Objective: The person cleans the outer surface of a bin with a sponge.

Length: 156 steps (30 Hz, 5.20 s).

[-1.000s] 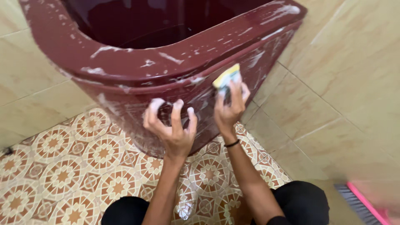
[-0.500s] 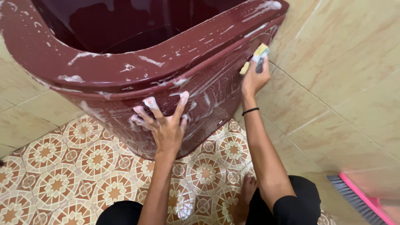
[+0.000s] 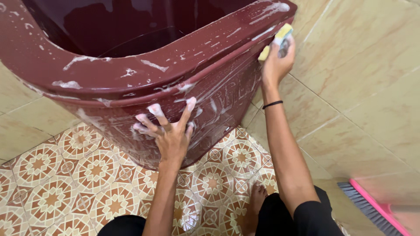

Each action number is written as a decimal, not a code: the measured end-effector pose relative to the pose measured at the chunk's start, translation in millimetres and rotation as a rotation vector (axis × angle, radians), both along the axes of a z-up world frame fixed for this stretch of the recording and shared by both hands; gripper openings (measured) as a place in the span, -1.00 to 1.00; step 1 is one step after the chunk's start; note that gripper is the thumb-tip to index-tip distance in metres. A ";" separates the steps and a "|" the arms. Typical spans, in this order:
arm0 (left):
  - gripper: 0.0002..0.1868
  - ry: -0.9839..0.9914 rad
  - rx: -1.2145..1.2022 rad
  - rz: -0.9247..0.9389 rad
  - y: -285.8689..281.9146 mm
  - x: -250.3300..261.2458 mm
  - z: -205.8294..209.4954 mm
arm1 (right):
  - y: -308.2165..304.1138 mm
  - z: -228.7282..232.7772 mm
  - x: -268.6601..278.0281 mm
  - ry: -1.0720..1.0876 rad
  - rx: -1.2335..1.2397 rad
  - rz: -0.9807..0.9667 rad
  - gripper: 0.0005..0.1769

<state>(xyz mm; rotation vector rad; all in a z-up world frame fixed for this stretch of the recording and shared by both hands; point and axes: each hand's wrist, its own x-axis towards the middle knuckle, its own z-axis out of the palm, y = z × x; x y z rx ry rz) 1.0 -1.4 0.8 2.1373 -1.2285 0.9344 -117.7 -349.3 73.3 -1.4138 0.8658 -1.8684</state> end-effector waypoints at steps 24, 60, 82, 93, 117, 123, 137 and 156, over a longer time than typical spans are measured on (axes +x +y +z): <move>-0.05 -0.057 0.005 -0.027 8.9 -2.1 0.4 | 38.0 36.7 -14.9 0.384 -0.084 -0.090 -0.43; -0.23 0.279 -0.624 -0.467 71.9 -2.4 75.0 | 253.6 30.8 19.0 0.397 -0.428 0.131 -0.62; -0.29 0.446 -0.925 -0.250 150.5 45.6 94.7 | 389.8 78.6 116.1 0.743 -1.060 0.218 -0.69; -0.83 0.665 -0.580 -0.317 125.8 39.1 90.4 | 307.7 26.7 43.9 0.615 -0.799 0.014 -0.72; -0.22 0.109 -0.277 -0.181 27.9 -17.3 34.5 | 195.5 0.2 26.0 0.432 -0.521 -0.115 -0.72; -0.09 0.107 -0.277 -0.210 18.2 -12.8 17.9 | 87.2 -12.2 18.4 0.249 -0.195 -0.145 -0.80; -0.12 0.034 -0.257 -0.213 12.2 -3.6 8.3 | 97.5 -89.8 15.4 0.323 -0.074 -0.130 -0.67; -0.22 -0.007 -0.221 -0.179 9.2 -0.4 1.5 | 44.7 -96.2 -6.0 0.318 0.130 -0.107 -0.75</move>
